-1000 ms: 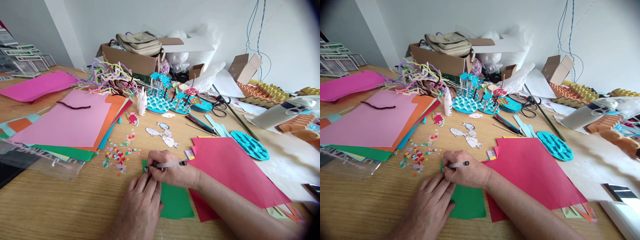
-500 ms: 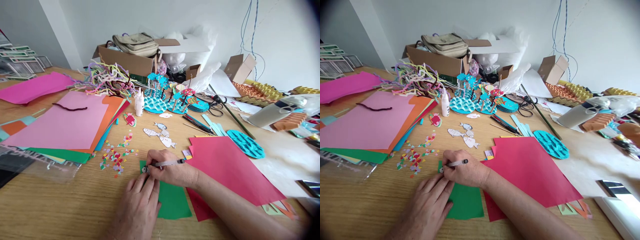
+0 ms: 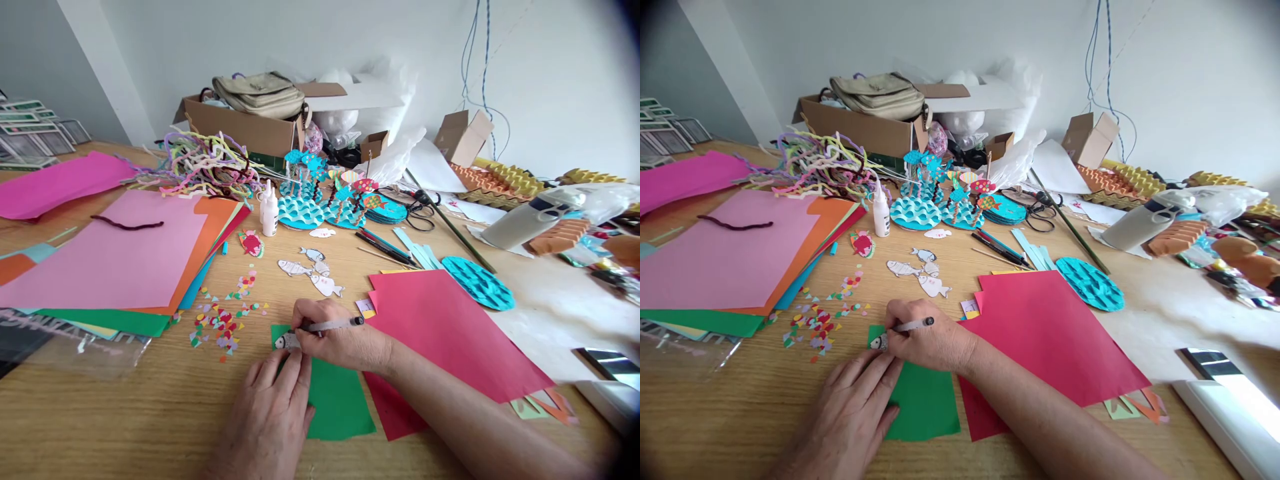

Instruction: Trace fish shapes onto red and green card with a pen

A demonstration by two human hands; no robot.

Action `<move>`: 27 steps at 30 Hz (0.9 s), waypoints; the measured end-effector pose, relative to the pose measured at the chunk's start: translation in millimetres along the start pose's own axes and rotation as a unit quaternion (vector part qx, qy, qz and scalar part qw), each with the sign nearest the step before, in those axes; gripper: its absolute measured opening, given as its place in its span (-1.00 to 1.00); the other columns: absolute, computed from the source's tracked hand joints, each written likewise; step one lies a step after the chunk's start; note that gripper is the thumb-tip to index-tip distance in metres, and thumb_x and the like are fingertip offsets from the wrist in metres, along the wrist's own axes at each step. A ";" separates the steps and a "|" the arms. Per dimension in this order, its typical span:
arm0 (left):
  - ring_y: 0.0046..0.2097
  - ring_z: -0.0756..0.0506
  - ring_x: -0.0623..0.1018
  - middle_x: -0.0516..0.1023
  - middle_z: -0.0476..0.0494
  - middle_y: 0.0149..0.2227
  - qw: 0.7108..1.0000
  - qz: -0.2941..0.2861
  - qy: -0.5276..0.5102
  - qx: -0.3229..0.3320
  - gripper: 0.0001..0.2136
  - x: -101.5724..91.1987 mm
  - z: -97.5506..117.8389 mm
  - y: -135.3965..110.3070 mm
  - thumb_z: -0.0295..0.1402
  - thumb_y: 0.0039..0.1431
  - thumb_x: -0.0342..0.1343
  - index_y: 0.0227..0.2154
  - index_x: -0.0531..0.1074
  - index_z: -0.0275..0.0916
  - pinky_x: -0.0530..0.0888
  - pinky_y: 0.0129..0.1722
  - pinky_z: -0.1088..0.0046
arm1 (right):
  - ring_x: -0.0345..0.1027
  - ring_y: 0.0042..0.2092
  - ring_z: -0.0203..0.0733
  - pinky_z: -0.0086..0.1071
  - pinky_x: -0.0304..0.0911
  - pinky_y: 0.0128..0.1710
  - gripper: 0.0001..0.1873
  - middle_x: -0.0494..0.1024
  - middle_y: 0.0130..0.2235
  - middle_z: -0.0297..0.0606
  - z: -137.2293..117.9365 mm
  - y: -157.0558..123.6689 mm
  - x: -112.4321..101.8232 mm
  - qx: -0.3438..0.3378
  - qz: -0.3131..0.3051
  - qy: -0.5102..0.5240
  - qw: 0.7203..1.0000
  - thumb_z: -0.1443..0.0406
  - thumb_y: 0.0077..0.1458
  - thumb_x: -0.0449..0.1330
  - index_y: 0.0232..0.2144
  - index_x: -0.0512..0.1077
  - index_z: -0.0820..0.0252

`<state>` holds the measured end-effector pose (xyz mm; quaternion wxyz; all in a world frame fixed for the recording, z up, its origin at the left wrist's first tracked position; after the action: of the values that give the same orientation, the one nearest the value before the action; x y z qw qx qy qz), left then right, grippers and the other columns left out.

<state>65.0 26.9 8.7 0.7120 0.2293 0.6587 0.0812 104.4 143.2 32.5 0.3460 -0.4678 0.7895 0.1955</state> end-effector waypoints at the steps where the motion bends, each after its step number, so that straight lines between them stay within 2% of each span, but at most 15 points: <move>1: -0.13 -0.20 0.47 0.54 -0.17 -0.10 1.000 -0.011 -0.003 -0.002 -0.70 1.1 0.0 0.4 -0.46 0.14 -0.01 -0.08 0.44 -0.33 0.42 -0.22 0.27 | 0.19 -0.48 -0.39 -0.56 0.07 -0.48 -0.88 0.37 -0.48 -0.43 0.2 -0.3 -0.3 0.003 0.001 0.000 1.000 0.48 -0.08 0.16 -0.48 0.32 0.20; 4: -0.13 -0.21 0.47 0.52 -0.20 -0.10 0.999 -0.036 -0.012 -0.008 -0.71 3.8 0.0 1.2 -0.43 0.12 0.05 -0.09 0.44 -0.35 0.44 -0.22 0.25 | 0.20 -0.48 -0.39 -0.56 0.07 -0.48 -0.87 0.37 -0.48 -0.43 1.3 -0.9 -0.5 0.013 -0.001 0.000 1.000 0.49 -0.08 0.14 -0.48 0.32 0.20; 14: -0.11 -0.22 0.44 0.47 -0.22 -0.05 0.999 -0.042 -0.024 0.005 -0.64 8.1 -2.6 0.3 -0.36 0.11 0.14 -0.02 0.39 -0.36 0.43 -0.13 0.24 | 0.19 -0.46 -0.38 -0.55 0.09 -0.45 -0.86 0.36 -0.49 -0.43 1.2 -1.6 -1.4 0.003 0.012 0.009 1.000 0.50 -0.10 0.15 -0.47 0.34 0.21; 22: -0.05 -0.24 0.44 0.46 -0.29 0.02 0.999 -0.028 -0.026 0.024 -0.65 12.3 -4.8 -3.2 -0.30 0.19 0.08 -0.02 0.40 -0.39 0.44 -0.09 0.24 | 0.18 -0.45 -0.37 -0.55 0.11 -0.43 -0.87 0.35 -0.48 -0.43 2.6 -2.0 -0.9 -0.005 0.003 0.014 1.000 0.49 -0.10 0.14 -0.46 0.33 0.21; 27: -0.07 -0.24 0.48 0.49 -0.26 0.00 0.999 -0.024 -0.019 0.031 -0.68 11.5 -4.6 -1.3 -0.34 0.18 0.06 -0.04 0.43 -0.38 0.47 -0.12 0.25 | 0.16 -0.46 -0.39 -0.57 0.08 -0.45 -0.87 0.34 -0.49 -0.44 4.1 -2.8 -2.4 0.003 0.007 0.011 1.000 0.50 -0.10 0.14 -0.46 0.33 0.21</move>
<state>61.6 31.5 -2.3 0.7184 0.2370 0.6528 0.0391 109.1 145.8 31.5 0.3369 -0.4639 0.7969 0.1903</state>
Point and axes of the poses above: each hand's wrist, its own y-axis towards the middle knuckle, its own x-axis out of the palm, z = x × y, the point moved 6 cm from there along y, towards the middle knuckle
